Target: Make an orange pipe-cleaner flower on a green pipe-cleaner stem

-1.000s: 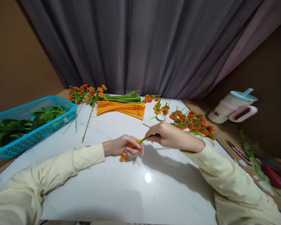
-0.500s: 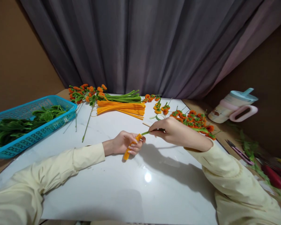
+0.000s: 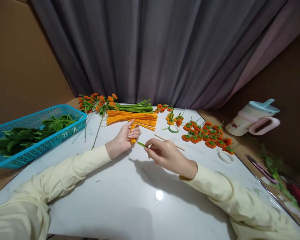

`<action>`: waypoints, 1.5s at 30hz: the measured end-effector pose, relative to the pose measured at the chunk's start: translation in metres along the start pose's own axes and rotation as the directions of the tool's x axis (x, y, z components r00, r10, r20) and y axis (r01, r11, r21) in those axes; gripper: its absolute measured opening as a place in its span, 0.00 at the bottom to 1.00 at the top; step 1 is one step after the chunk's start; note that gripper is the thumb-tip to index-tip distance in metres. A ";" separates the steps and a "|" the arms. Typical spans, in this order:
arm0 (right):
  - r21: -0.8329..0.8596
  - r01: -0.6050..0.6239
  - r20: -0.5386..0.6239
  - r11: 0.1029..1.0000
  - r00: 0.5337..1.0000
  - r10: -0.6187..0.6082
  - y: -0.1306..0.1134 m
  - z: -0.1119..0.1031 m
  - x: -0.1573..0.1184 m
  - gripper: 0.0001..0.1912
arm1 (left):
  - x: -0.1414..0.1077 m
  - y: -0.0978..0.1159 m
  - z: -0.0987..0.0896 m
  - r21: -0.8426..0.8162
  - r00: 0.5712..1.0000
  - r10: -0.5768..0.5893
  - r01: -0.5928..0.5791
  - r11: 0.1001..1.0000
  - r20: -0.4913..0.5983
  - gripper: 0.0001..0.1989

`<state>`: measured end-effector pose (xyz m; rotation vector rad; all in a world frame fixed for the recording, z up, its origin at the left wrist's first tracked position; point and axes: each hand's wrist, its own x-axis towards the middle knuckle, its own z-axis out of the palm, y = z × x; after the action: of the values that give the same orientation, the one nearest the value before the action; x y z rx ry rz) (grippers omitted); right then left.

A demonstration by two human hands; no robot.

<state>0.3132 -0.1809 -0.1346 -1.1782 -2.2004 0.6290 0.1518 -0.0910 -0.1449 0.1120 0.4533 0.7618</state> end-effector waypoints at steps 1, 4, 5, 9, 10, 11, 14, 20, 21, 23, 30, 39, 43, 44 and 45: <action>0.019 0.001 0.001 1.000 1.000 -0.001 0.001 0.007 0.000 0.05 | -0.001 -0.001 0.002 -0.012 1.000 0.002 -0.002 1.000 -0.016 0.16; 0.060 0.024 -0.034 0.998 0.999 -0.022 0.003 0.021 -0.002 0.05 | -0.005 -0.007 0.006 -0.019 0.998 0.029 -0.030 0.999 -0.050 0.16; 0.062 0.033 -0.048 0.998 0.998 -0.030 0.003 0.023 -0.002 0.05 | -0.005 -0.008 0.006 -0.017 0.998 0.036 -0.037 0.999 -0.058 0.16; 0.029 0.047 -0.082 0.998 0.996 -0.045 0.003 0.029 -0.004 0.06 | -0.005 -0.014 0.006 -0.032 0.996 0.034 -0.037 0.999 -0.085 0.17; 0.019 0.045 -0.087 0.999 0.995 -0.044 0.003 0.030 -0.004 0.07 | -0.005 -0.015 0.005 -0.035 0.995 0.034 -0.038 0.999 -0.089 0.17; 0.012 0.043 -0.091 0.999 0.995 -0.042 0.003 0.031 -0.004 0.07 | -0.004 -0.016 0.005 -0.036 0.995 0.037 -0.041 0.999 -0.092 0.18; 0.000 0.035 -0.111 0.999 0.993 -0.034 0.002 0.035 -0.002 0.07 | -0.003 -0.016 0.003 -0.028 0.993 0.057 -0.060 0.998 -0.101 0.18; 0.097 -0.096 -0.152 0.991 0.982 0.110 -0.004 0.043 0.003 0.09 | 0.004 -0.017 0.003 0.000 0.989 0.118 -0.119 0.993 -0.092 0.19; 0.142 -0.132 -0.140 0.981 0.979 0.151 -0.004 0.044 0.004 0.09 | 0.006 -0.018 0.003 0.006 0.988 0.127 -0.127 0.992 -0.087 0.19; 0.224 -0.184 -0.117 0.957 0.970 0.214 -0.004 0.045 0.007 0.09 | 0.009 -0.021 0.002 0.025 0.987 0.143 -0.141 0.990 -0.075 0.19; 0.188 -0.242 -0.033 0.952 0.967 0.252 0.001 0.035 0.013 0.08 | 0.013 -0.015 0.005 0.035 0.988 0.138 -0.136 0.990 -0.064 0.19; 0.306 -0.339 0.135 0.889 0.940 0.312 -0.004 0.036 0.008 0.12 | 0.011 -0.004 0.009 0.027 0.981 0.194 -0.193 0.981 -0.023 0.19; 0.392 -0.364 0.133 0.845 0.931 0.339 -0.001 0.040 0.011 0.12 | 0.013 -0.014 0.003 0.069 0.984 0.174 -0.171 0.983 -0.044 0.18; 0.414 -0.371 0.134 0.831 0.928 0.347 0.000 0.041 0.012 0.12 | 0.013 -0.016 0.002 0.084 0.984 0.173 -0.169 0.982 -0.042 0.18; 0.438 -0.378 0.138 0.816 0.925 0.355 0.001 0.041 0.013 0.11 | 0.014 -0.017 0.000 0.101 0.984 0.174 -0.169 0.980 -0.038 0.19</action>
<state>0.2803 -0.1751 -0.1621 -1.3366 -1.7187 1.2743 0.1720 -0.0937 -0.1542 0.2268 0.5301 0.9131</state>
